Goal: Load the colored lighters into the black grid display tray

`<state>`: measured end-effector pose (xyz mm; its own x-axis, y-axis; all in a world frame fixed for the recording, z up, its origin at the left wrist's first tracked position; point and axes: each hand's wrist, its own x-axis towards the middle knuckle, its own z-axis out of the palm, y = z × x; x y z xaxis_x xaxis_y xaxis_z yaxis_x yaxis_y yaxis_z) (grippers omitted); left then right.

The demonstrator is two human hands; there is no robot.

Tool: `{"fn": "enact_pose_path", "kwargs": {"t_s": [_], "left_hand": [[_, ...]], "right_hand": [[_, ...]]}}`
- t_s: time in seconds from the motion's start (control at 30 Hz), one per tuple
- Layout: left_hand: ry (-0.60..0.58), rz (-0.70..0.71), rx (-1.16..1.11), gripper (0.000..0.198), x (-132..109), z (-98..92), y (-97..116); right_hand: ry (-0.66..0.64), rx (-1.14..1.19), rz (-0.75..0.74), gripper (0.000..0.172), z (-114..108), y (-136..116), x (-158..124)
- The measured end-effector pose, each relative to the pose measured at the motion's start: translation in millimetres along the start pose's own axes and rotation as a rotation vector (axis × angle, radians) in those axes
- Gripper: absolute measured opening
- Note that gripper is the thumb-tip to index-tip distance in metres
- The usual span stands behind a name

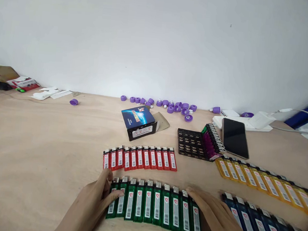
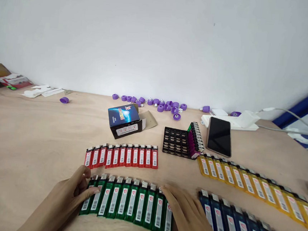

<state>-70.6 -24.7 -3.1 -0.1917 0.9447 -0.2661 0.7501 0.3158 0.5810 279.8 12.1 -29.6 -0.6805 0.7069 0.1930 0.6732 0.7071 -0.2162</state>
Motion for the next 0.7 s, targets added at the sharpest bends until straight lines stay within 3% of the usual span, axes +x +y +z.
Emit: {"fn": "enact_pose_path", "kwargs": {"t_s": [0.3, 0.57, 0.63, 0.7], "left_hand": [[0.06, -0.008, -0.015, 0.034, -6.3, -2.5, 4.3], [0.149, 0.081, 0.056, 0.031, -5.8, -0.5, -0.4], [0.229, 0.158, 0.13, 0.028, -10.0, 0.1, -1.2], [0.324, 0.362, 0.24, 0.029, -14.7, 2.0, -0.6]], "right_hand": [[-0.077, 0.13, 0.098, 0.085, 4.0, -12.5, 8.3], [-0.072, 0.221, 0.129, 0.078, 5.5, -15.1, 9.9], [-0.066, 0.212, 0.121, 0.077, 1.9, -17.0, 11.2], [-0.057, 0.189, 0.103, 0.077, -3.4, -20.4, 13.3]]}}
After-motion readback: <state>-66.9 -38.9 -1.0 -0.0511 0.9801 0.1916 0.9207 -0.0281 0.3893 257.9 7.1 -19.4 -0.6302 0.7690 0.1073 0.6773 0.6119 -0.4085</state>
